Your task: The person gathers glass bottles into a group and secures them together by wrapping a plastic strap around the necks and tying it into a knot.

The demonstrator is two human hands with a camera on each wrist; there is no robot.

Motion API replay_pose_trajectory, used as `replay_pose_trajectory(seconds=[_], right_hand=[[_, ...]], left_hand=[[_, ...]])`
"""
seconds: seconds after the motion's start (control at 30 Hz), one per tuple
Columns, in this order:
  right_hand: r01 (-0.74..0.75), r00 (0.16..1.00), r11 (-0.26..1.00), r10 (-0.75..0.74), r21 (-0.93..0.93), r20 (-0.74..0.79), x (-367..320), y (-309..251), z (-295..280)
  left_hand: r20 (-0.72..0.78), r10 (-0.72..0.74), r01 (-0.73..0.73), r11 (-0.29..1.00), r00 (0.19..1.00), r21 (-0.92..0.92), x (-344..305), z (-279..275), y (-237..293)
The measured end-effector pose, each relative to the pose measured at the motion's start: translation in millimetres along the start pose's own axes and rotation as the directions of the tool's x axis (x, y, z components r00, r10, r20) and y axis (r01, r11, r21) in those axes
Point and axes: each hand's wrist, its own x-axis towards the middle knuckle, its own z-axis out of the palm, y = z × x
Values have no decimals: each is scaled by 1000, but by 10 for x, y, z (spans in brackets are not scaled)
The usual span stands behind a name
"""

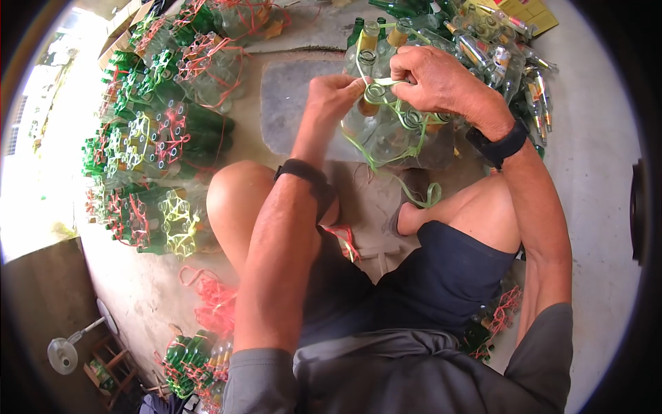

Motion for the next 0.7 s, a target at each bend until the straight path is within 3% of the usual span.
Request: replay_pose_trajectory(seconds=[0.07, 0.2, 0.27, 0.4, 0.47, 0.7], right_hand=[[-191, 981, 974, 185, 122, 62, -17, -13, -46], [-282, 959, 930, 271, 236, 76, -78, 23, -105], [-346, 935, 889, 300, 300, 190, -108, 81, -119], [-379, 922, 871, 326, 313, 209, -172, 114, -122], [-357, 934, 850, 331, 388, 133, -200, 166, -53], [-438, 899, 829, 394, 348, 192, -261, 135, -99]], left_hand=[[8, -8, 9, 999, 1000, -36, -22, 8, 8], [32, 16, -13, 996, 999, -85, -1, 18, 12], [45, 15, -11, 995, 999, -99, -3, 28, 4], [88, 28, -20, 995, 996, -98, 6, 3, 44], [101, 31, -20, 994, 994, -108, 7, 0, 48], [108, 7, 0, 997, 994, -73, 6, -6, 73]])
